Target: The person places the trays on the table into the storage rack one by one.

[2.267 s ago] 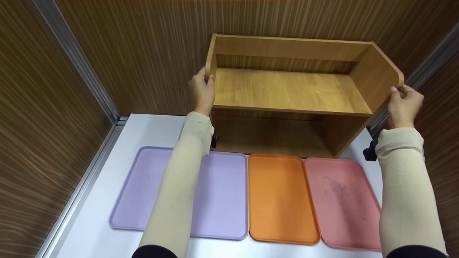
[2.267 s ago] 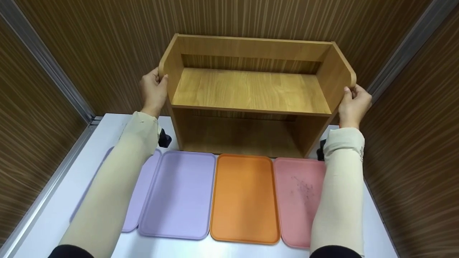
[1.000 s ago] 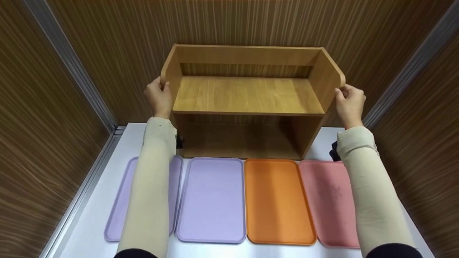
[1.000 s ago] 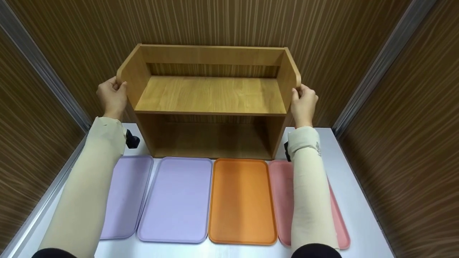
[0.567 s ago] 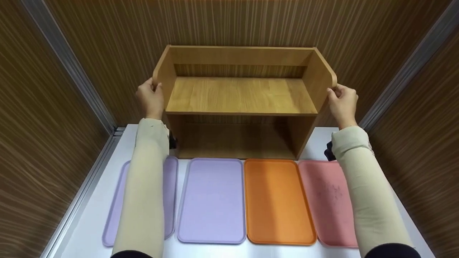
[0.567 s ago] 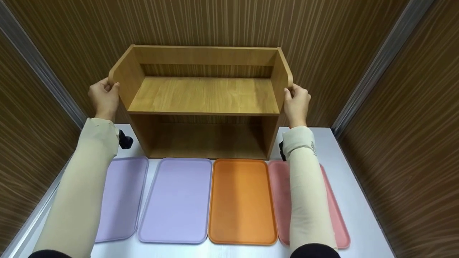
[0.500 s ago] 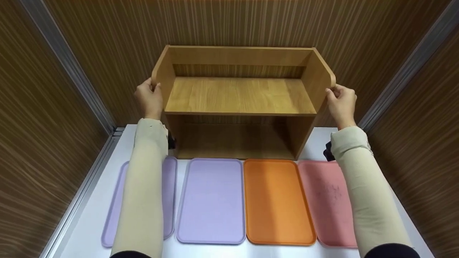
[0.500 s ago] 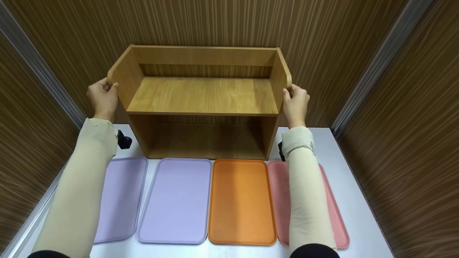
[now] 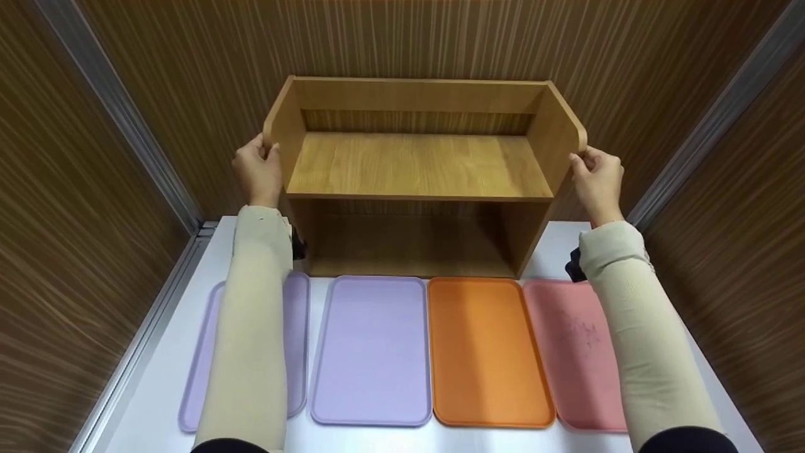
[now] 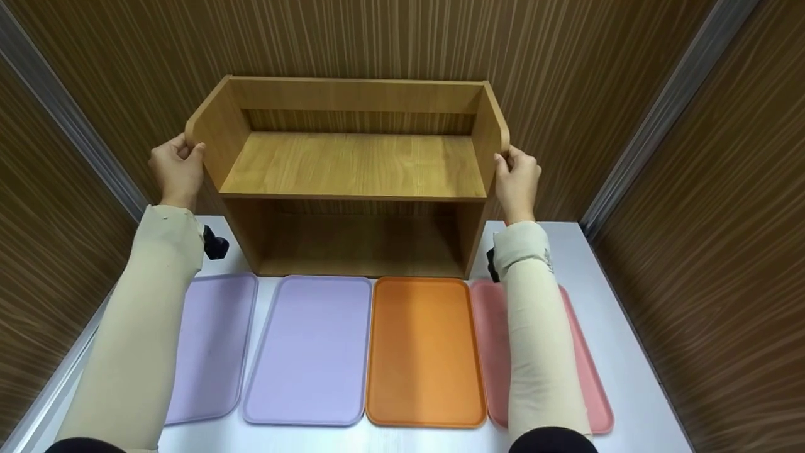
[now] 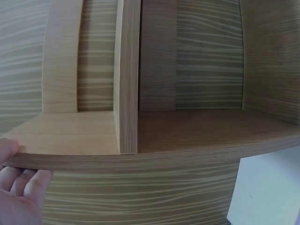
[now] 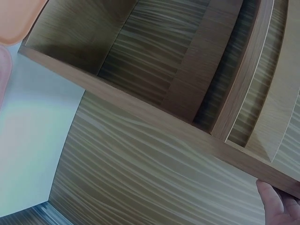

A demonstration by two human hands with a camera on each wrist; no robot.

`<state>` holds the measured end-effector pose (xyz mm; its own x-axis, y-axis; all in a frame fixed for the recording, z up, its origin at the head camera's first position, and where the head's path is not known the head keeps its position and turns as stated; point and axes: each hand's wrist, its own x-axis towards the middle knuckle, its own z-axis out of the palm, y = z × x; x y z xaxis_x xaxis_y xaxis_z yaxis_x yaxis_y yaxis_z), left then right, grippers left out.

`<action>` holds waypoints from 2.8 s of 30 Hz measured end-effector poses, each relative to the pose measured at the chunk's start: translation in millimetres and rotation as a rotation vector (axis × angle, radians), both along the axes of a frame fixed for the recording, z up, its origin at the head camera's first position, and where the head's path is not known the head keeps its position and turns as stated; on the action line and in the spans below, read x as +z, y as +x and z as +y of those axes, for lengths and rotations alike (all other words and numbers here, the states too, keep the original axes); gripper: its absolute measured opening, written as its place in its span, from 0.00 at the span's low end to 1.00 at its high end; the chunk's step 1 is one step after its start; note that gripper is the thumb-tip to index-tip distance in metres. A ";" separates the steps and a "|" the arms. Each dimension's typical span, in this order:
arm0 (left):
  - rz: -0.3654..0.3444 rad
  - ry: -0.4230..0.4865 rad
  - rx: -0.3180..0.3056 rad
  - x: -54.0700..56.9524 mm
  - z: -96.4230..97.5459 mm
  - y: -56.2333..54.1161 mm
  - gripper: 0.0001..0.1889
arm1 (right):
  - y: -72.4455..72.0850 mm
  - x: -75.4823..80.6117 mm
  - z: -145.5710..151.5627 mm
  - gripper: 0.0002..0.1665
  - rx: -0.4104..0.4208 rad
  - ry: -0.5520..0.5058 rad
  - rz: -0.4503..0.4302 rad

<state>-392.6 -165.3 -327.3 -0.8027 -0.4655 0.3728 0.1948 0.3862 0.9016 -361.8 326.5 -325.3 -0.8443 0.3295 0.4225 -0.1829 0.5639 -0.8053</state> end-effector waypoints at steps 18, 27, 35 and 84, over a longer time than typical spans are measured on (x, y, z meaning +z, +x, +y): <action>0.012 0.023 -0.006 -1.1 0.5 -0.9 0.13 | -0.2 -7.2 3.1 0.21 -0.007 -0.056 -0.026; -0.017 0.057 -0.037 -0.8 5.4 1.2 0.14 | 13.3 -33.4 14.9 0.28 0.047 -0.248 -0.051; -0.013 0.071 -0.061 -4.8 5.4 -1.1 0.16 | 42.1 -73.9 33.4 0.28 0.102 -0.146 -0.109; -0.043 -0.004 -0.033 -2.3 7.9 -2.9 0.16 | 256.4 -252.4 175.4 0.05 -0.271 -0.680 -0.484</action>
<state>-395.4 -157.4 -329.5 -0.8326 -0.4375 0.3396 0.1686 0.3838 0.9079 -105.4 501.9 -577.6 -0.7364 0.5948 -0.3223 0.3363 -0.0915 -0.9373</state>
